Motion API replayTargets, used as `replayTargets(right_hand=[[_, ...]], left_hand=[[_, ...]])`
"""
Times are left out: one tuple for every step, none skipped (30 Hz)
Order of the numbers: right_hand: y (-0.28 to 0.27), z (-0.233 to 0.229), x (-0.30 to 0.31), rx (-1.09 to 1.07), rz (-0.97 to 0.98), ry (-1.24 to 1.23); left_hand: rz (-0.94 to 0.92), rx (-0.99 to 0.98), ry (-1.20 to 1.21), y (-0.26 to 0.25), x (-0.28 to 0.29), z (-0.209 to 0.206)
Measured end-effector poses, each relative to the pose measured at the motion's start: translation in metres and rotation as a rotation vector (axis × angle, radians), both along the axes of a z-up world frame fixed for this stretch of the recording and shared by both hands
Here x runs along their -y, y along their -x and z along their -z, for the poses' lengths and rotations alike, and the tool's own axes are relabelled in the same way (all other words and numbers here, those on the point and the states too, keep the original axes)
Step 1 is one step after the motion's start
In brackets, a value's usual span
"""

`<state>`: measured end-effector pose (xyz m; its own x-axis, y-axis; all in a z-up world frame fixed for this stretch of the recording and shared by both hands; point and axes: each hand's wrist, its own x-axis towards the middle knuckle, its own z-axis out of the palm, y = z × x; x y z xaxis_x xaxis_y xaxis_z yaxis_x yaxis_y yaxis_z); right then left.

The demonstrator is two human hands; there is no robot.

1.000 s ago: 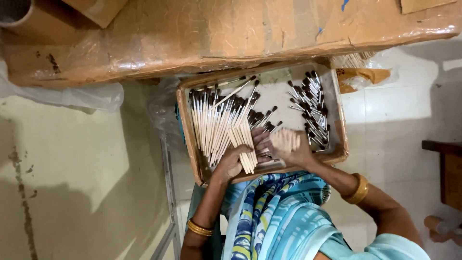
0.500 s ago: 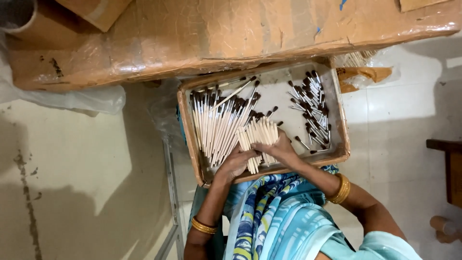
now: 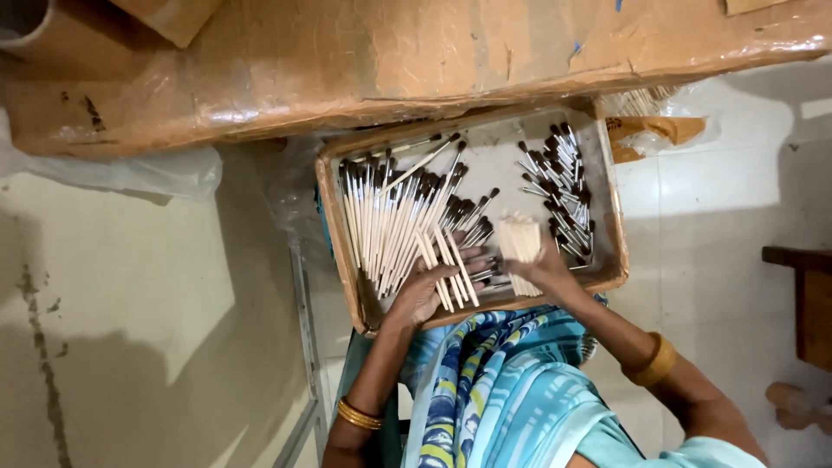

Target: Sorting and preparing bundles of wooden paintbrushes at a manufacturing facility.

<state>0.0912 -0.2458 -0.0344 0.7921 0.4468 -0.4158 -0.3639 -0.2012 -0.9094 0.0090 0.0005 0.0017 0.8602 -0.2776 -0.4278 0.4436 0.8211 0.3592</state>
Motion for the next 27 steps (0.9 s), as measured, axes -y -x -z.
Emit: replayTargets(right_hand=[[0.002, 0.000, 0.001, 0.002, 0.006, 0.002], [0.005, 0.000, 0.002, -0.036, 0.011, 0.007], [0.006, 0.000, 0.003, -0.074, 0.010, 0.011], [0.005, 0.002, 0.003, -0.071, 0.011, 0.011], [0.006, 0.003, 0.002, 0.065, -0.011, 0.097], [0.007, 0.005, 0.002, 0.201, -0.034, 0.182], [0.008, 0.005, -0.002, 0.199, -0.031, 0.181], [0.010, 0.005, -0.005, 0.395, -0.138, 0.122], [0.005, 0.005, -0.010, 0.602, -0.248, 0.059], [-0.003, -0.016, -0.018, 0.611, -0.249, 0.055], [-0.007, -0.037, -0.025, 0.833, -0.365, 0.057], [-0.011, -0.057, -0.031, 1.054, -0.481, 0.059], [-0.012, -0.056, -0.031, 1.048, -0.483, 0.058], [-0.013, -0.055, -0.032, 1.110, -0.576, 0.087], [-0.017, -0.054, -0.033, 1.178, -0.667, 0.118], [-0.020, -0.058, -0.034, 1.179, -0.666, 0.118], [-0.023, -0.063, -0.036, 1.264, -0.730, 0.117], [-0.027, -0.068, -0.037, 1.350, -0.795, 0.116], [-0.027, -0.062, -0.037, 1.350, -0.792, 0.116], [-0.028, -0.057, -0.036, 1.408, -0.850, 0.202], [-0.030, -0.052, -0.036, 1.465, -0.910, 0.287], [-0.035, -0.048, -0.035, 1.468, -0.907, 0.285], [-0.039, -0.044, -0.033, 1.588, -0.916, 0.265], [-0.044, -0.040, -0.030, 1.708, -0.922, 0.243], [-0.044, -0.033, -0.028, 1.707, -0.917, 0.246], [-0.044, -0.027, -0.025, 1.601, -0.803, 0.171], [-0.048, -0.020, -0.024, 1.499, -0.689, 0.100]], left_hand=[[0.006, 0.002, 0.002, -0.001, 0.001, 0.001], [-0.001, -0.013, 0.012, -0.002, 0.002, 0.001], [-0.014, -0.026, 0.022, -0.003, 0.003, 0.002], [-0.013, -0.024, 0.022, -0.006, 0.003, -0.002], [-0.017, -0.031, 0.044, -0.009, 0.003, -0.007], [-0.022, -0.039, 0.066, -0.011, 0.003, -0.011], [-0.019, -0.041, 0.065, -0.011, 0.003, -0.010], [0.002, -0.047, 0.063, -0.012, 0.003, -0.009], [0.018, -0.043, 0.059, -0.017, 0.001, -0.008], [0.016, -0.035, 0.055, -0.019, -0.001, -0.008], [0.047, 0.065, 0.004, -0.019, -0.002, -0.008], [0.078, 0.164, -0.046, -0.018, -0.004, -0.008], [0.077, 0.158, -0.045, -0.018, -0.003, -0.014], [0.064, 0.128, -0.013, -0.018, -0.003, -0.019], [0.054, 0.104, 0.017, -0.021, -0.003, -0.025], [0.054, 0.104, 0.016, -0.020, -0.003, -0.023], [0.071, 0.123, -0.005, -0.020, -0.003, -0.022], [0.088, 0.142, -0.026, -0.020, -0.003, -0.022], [0.090, 0.142, -0.028, -0.020, -0.003, -0.020], [0.070, 0.170, -0.025, -0.020, -0.003, -0.018], [0.048, 0.199, -0.024, -0.021, -0.002, -0.016], [0.048, 0.200, -0.027, -0.020, -0.003, -0.010], [0.091, 0.240, -0.043, -0.019, -0.004, -0.002], [0.133, 0.280, -0.059, -0.018, -0.004, 0.005], [0.138, 0.280, -0.059, -0.023, -0.003, -0.009], [0.153, 0.269, -0.049, -0.027, -0.002, -0.023], [0.168, 0.265, -0.040, -0.035, -0.003, -0.037]])
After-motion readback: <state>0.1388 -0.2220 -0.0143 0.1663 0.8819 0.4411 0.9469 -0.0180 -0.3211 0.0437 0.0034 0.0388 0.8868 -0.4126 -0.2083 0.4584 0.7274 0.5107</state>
